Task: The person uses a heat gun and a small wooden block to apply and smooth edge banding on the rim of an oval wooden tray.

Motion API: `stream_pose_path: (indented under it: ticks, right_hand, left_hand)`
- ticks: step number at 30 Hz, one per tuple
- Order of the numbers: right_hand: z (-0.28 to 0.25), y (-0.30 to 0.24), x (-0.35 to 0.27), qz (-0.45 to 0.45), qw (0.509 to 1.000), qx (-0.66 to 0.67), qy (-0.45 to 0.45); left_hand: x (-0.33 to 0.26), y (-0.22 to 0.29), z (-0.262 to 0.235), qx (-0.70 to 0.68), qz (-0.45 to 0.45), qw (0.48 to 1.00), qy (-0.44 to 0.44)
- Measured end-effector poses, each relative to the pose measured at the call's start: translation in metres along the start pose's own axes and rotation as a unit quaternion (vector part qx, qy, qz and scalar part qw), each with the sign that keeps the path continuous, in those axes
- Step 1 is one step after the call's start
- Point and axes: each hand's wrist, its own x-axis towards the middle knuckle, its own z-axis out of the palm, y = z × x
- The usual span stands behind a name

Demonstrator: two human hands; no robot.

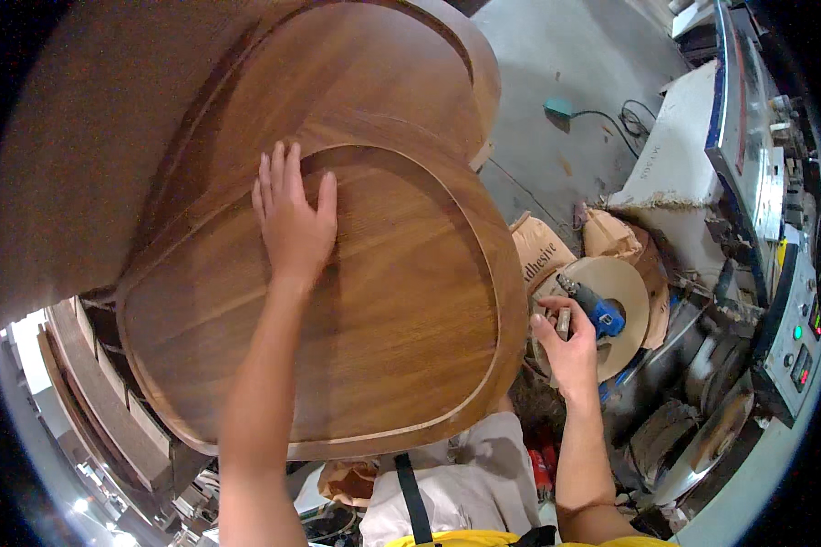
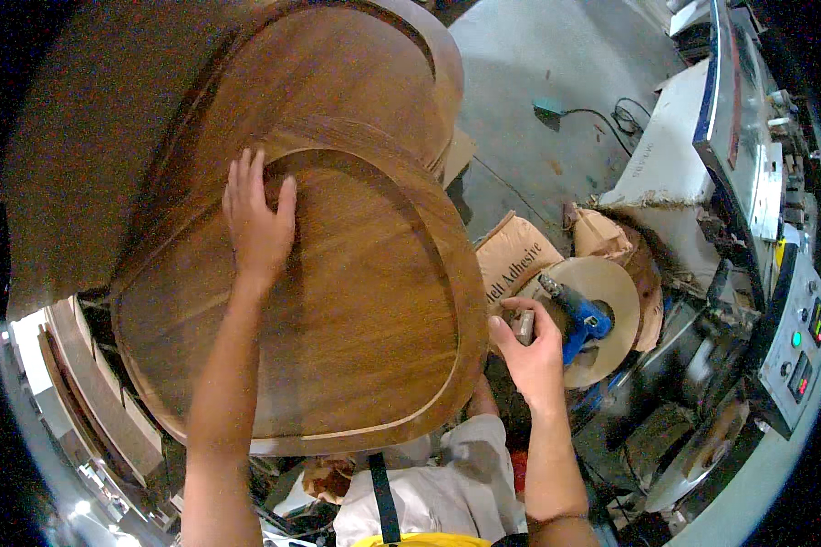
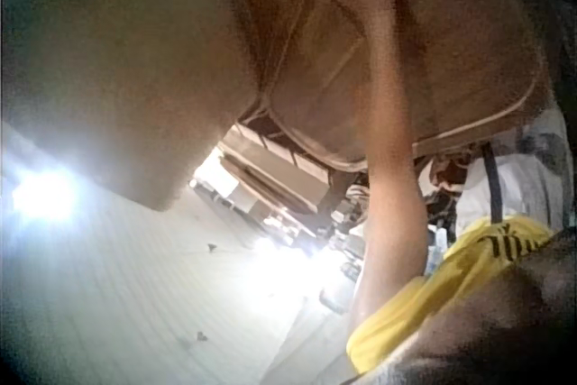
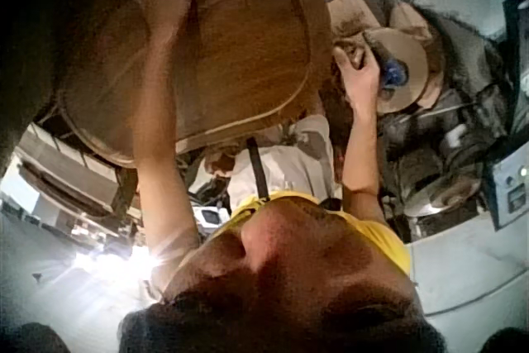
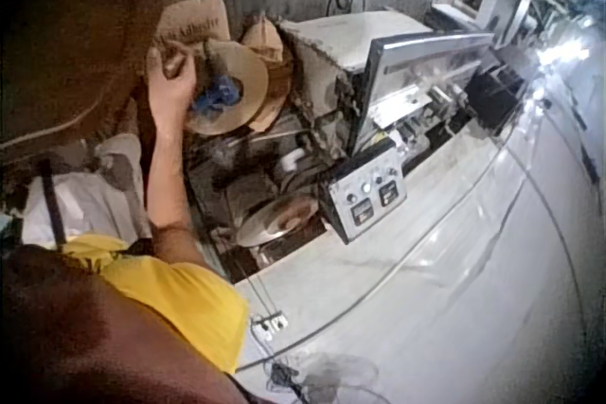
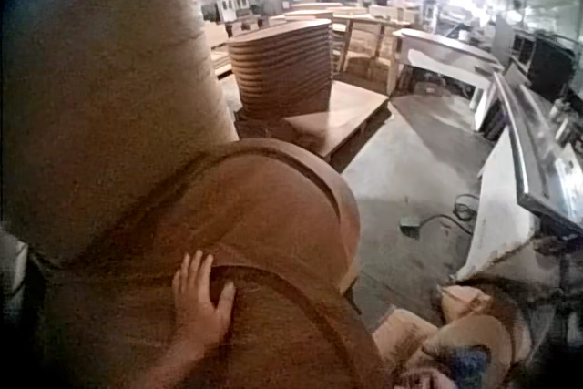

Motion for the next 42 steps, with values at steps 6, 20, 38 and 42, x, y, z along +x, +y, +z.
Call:
stream_pose_path:
  ticks: [6, 20, 38, 42]
  right_hand:
    - [0.003, 0.011, 0.032, -0.053, 0.998, 0.008, -0.031]
    - [0.071, -0.072, 0.123, -0.129, 0.981, -0.007, -0.147]
    - [0.041, -0.086, 0.109, -0.075, 0.983, -0.089, -0.142]
    - [0.020, -0.049, 0.094, -0.069, 0.980, -0.086, -0.168]
  left_hand:
    - [-0.122, -0.021, -0.055, -0.165, -0.140, 0.976, 0.013]
    - [-0.400, -0.165, -0.150, -0.363, -0.783, 0.471, 0.182]
    - [-0.435, -0.158, -0.114, -0.525, -0.713, 0.355, 0.301]
    - [-0.451, -0.170, -0.112, -0.512, -0.716, 0.360, 0.308]
